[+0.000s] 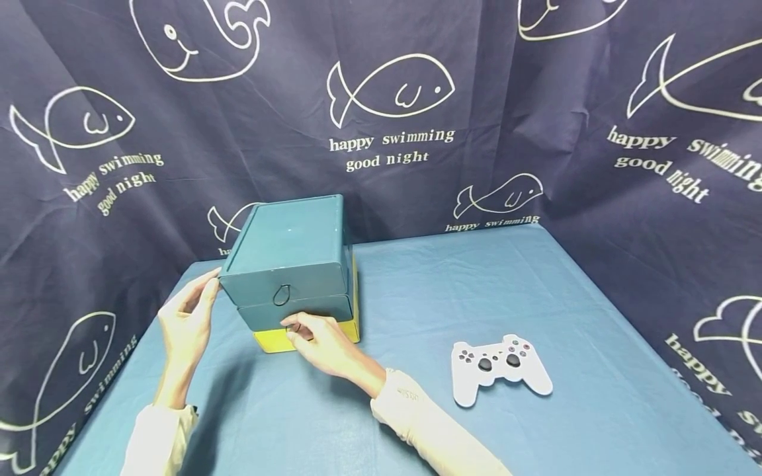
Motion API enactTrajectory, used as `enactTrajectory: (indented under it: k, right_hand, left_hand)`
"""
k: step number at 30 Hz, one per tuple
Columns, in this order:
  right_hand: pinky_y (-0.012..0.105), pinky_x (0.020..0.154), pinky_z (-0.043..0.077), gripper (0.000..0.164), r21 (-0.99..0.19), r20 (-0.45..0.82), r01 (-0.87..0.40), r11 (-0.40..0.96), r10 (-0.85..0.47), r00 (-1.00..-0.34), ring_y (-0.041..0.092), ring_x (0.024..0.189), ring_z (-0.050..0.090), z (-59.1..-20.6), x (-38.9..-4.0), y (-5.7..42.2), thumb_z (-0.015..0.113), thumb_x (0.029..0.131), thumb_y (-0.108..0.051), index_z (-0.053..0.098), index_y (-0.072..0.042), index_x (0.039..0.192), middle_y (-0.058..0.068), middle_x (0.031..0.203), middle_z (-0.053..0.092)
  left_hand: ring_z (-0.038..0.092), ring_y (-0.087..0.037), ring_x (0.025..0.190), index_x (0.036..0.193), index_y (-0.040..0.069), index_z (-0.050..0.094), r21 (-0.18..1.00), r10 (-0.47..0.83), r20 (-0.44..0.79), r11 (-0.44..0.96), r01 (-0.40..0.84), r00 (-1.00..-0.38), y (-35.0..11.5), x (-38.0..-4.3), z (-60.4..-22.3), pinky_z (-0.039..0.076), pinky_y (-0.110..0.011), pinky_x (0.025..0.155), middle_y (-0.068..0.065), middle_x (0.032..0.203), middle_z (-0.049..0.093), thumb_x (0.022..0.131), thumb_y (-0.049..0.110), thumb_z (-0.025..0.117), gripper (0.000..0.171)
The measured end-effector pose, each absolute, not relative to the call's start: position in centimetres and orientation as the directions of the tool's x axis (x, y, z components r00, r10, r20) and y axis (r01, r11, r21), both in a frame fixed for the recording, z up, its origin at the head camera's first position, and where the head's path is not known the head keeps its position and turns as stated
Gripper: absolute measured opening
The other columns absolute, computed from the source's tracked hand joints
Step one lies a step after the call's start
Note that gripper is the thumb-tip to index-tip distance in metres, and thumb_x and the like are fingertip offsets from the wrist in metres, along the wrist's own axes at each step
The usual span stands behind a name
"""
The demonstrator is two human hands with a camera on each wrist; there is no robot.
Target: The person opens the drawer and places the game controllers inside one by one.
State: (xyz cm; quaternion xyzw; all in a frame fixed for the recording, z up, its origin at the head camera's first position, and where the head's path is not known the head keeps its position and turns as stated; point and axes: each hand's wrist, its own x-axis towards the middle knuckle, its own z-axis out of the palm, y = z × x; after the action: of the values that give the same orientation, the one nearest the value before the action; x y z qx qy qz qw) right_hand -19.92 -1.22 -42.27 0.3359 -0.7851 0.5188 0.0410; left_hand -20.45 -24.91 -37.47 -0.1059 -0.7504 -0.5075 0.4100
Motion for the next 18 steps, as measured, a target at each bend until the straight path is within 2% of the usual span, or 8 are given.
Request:
enactTrajectory:
  k: [11,18]
  right_hand:
    - [0.027,0.083,0.055,0.025,-0.796,0.413,-0.564,0.218,-0.486,-0.771,0.011,0.09,0.07,-42.4,-19.5,0.0,0.064,0.101,-0.009,0.071,-0.006,0.124,0.01,0.103,0.075]
    - [0.028,0.079,0.057,0.025,-0.811,0.435,-0.561,0.167,-0.469,-0.769,0.032,0.089,0.074,-42.7,-19.9,1.0,0.062,0.1,-0.005,0.069,-0.003,0.124,0.013,0.102,0.076]
  left_hand:
    - [0.07,-0.003,0.091,0.119,-0.002,0.076,0.673,-0.242,0.726,0.441,0.593,-0.644,-25.0,-20.7,-37.7,0.05,-0.017,0.086,-0.019,0.11,0.075,0.096,-0.004,0.069,0.024]
    - [0.072,-0.006,0.092,0.119,0.001,0.077,0.669,-0.236,0.731,0.428,0.607,-0.64,-25.3,-20.7,-37.6,0.051,-0.018,0.086,-0.015,0.11,0.076,0.096,-0.002,0.071,0.024]
